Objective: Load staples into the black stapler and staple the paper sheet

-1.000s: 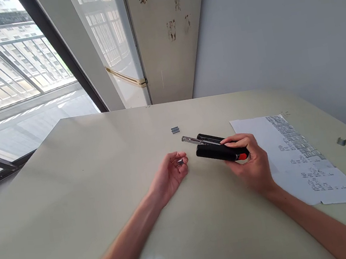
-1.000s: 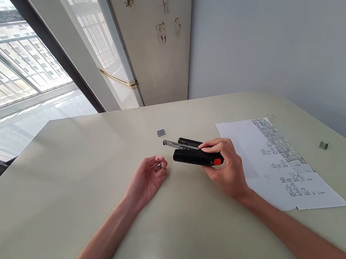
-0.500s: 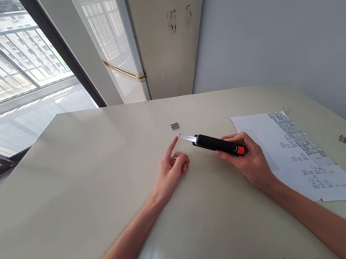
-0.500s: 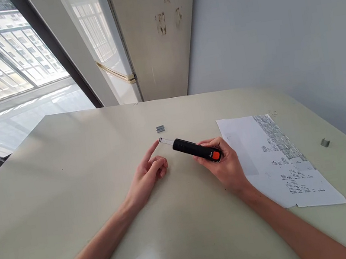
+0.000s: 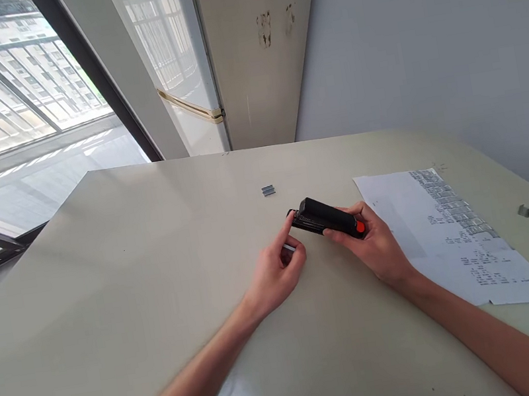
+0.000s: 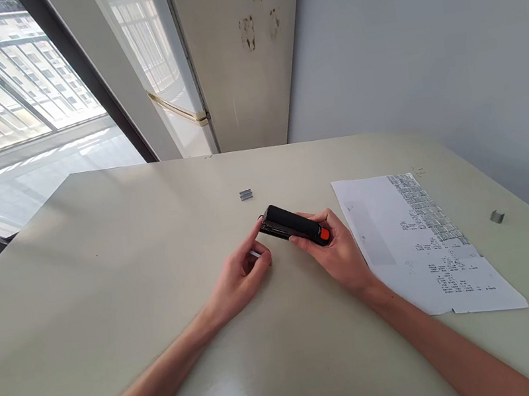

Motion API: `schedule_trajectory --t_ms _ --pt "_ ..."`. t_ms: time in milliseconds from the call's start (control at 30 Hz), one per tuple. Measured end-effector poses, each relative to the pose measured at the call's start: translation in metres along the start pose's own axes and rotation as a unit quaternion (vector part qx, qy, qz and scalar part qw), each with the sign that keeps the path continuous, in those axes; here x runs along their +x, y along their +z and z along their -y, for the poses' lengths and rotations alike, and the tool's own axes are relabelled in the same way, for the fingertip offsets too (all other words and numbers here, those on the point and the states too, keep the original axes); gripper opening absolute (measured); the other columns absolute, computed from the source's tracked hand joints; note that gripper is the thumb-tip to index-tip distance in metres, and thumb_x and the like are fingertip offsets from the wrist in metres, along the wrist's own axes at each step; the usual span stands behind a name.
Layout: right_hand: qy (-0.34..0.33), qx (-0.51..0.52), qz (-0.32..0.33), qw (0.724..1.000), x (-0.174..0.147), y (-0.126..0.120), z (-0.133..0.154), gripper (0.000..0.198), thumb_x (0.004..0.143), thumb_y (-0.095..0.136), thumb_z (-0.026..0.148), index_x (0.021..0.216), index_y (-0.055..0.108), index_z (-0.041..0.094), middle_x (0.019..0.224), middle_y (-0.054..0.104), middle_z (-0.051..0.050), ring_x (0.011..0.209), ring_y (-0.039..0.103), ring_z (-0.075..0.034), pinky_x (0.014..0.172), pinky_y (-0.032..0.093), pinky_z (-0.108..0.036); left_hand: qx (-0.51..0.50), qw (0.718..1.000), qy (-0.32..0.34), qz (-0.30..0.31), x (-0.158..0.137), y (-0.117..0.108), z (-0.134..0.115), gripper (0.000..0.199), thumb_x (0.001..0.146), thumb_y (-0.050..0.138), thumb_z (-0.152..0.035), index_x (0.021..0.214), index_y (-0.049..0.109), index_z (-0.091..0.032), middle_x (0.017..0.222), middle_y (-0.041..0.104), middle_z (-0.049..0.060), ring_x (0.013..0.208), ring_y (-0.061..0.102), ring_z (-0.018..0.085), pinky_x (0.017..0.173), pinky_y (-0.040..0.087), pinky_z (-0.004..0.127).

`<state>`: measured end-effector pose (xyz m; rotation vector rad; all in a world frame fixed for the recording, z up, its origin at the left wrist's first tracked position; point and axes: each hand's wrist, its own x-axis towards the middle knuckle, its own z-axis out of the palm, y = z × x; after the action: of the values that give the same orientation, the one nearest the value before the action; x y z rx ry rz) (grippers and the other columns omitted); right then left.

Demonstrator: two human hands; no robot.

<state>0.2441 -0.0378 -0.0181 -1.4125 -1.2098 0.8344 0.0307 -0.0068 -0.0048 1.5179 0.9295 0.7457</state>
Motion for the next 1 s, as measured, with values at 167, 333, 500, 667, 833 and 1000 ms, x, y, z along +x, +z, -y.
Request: schedule_trajectory --t_ms 167,333,500,667,833,1000 --pt "0.000 -0.038 -0.008 0.999 0.004 -0.001 -0.008 0.040 0.082 0.084 0.054 0.102 0.062 0.027 0.120 0.075 -0.007 0.103 0.072 -0.025 0.085 0.060 -0.041 -0.153 0.983 -0.054 -0.087 0.005 -0.004 -0.002 0.049 0.091 0.066 -0.029 0.138 0.060 -0.018 0.081 0.060 -0.002 0.065 0.048 0.011 0.064 0.041 0.024" --pt "-0.026 -0.116 0.007 0.993 0.027 0.019 -0.010 0.045 0.081 0.081 0.062 0.098 0.061 0.026 0.096 0.074 -0.004 0.087 0.068 -0.025 0.075 0.055 -0.038 -0.375 0.919 -0.087 -0.084 0.013 -0.013 0.001 0.028 0.089 0.070 -0.026 0.113 0.071 -0.013 0.083 0.062 0.001 0.065 0.051 0.009 0.068 0.044 0.023" --pt "-0.140 -0.188 0.044 0.971 0.071 0.061 -0.007 0.041 0.089 0.072 0.062 0.106 0.065 0.025 0.105 0.074 -0.007 0.102 0.066 -0.029 0.091 0.055 -0.046 -0.465 0.873 -0.111 -0.098 0.019 -0.021 0.007 0.020 0.092 0.065 -0.023 0.106 0.073 -0.012 0.100 0.073 0.010 0.083 0.069 0.015 0.075 0.052 0.025" --pt "-0.242 -0.185 0.037 0.952 0.074 0.070 0.015 0.033 0.103 0.059 0.046 0.130 0.064 0.028 0.135 0.065 -0.011 0.127 0.061 -0.028 0.107 0.053 -0.048 -0.525 0.833 -0.141 -0.101 0.016 -0.028 0.005 0.025 0.100 0.057 -0.025 0.106 0.074 -0.008 0.127 0.074 0.020 0.121 0.071 0.025 0.102 0.054 0.031" --pt "-0.378 -0.276 0.141 0.872 0.041 0.049 0.028 0.023 0.103 0.061 0.032 0.125 0.069 0.032 0.141 0.061 -0.010 0.135 0.057 -0.031 0.113 0.050 -0.054 -0.532 0.834 -0.136 -0.058 0.013 -0.027 0.007 0.028 0.103 0.055 -0.027 0.104 0.076 -0.009 0.115 0.078 0.017 0.115 0.073 0.025 0.109 0.052 0.035" --pt "-0.405 -0.335 0.125 0.842 0.019 0.031 0.022 0.014 0.103 0.061 0.025 0.111 0.073 0.029 0.139 0.065 -0.011 0.137 0.057 -0.033 0.108 0.052 -0.057 -0.507 0.847 -0.157 0.023 0.008 -0.023 0.007 0.039 0.107 0.055 -0.037 0.119 0.075 -0.007 0.121 0.076 0.019 0.115 0.072 0.025 0.112 0.050 0.038"
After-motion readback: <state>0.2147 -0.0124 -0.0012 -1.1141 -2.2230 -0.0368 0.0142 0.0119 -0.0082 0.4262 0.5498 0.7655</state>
